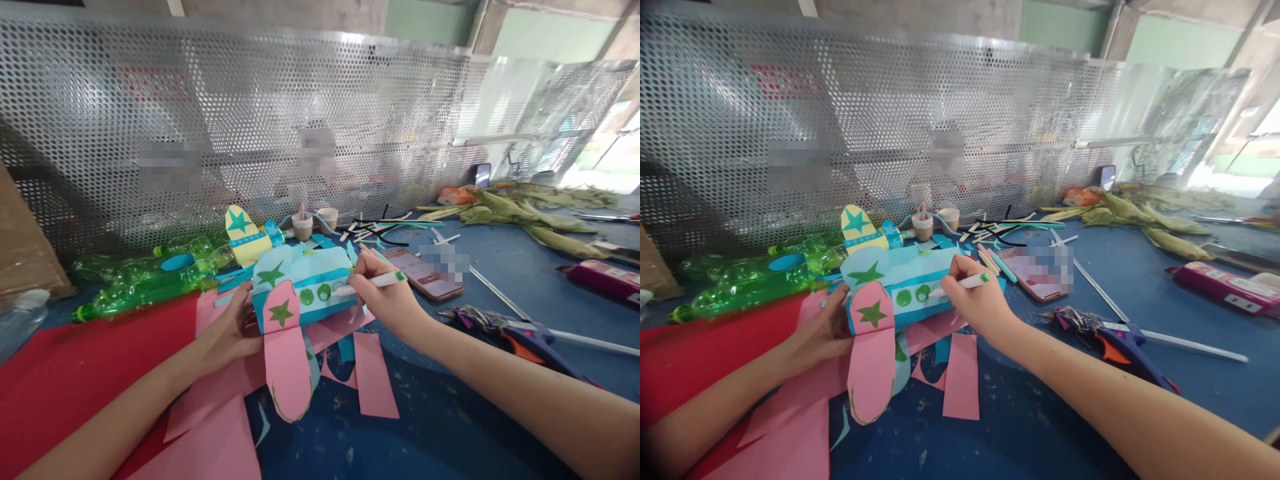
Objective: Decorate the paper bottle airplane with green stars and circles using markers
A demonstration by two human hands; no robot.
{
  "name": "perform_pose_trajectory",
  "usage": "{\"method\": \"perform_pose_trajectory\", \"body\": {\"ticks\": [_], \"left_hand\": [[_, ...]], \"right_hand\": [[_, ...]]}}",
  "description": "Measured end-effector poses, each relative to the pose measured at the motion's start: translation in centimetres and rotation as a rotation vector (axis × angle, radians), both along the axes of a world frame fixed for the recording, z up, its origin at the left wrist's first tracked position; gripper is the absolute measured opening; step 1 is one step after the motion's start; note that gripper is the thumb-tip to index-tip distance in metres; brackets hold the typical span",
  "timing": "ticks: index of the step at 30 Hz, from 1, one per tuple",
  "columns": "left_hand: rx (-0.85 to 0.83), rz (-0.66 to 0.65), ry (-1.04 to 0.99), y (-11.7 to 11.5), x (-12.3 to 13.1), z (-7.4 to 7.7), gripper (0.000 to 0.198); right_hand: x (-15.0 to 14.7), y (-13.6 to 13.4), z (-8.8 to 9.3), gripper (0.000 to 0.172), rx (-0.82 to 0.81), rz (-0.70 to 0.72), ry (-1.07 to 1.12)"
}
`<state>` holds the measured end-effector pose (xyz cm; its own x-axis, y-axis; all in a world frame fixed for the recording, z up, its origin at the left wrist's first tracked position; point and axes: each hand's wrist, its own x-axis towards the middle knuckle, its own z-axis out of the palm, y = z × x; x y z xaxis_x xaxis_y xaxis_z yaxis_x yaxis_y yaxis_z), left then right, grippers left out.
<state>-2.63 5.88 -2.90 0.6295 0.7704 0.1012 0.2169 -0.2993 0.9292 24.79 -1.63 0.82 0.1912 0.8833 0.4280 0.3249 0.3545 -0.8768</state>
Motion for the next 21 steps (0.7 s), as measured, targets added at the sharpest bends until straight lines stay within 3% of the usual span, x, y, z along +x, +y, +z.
{"method": "perform_pose_trajectory", "body": {"ticks": [12, 21], "left_hand": [[-0.019, 0.043, 0.035, -0.56, 0.44, 0.81, 0.087], [0.037, -0.031, -0.032, -0.32, 0.51, 0.63, 0.080]], "right_hand": [[0.06, 0.10, -0.08, 0.023, 0.005, -0.004, 0.040], [-0.21, 0.17, -0.11, 0.020, -0.008, 0.068, 0.069]]}}
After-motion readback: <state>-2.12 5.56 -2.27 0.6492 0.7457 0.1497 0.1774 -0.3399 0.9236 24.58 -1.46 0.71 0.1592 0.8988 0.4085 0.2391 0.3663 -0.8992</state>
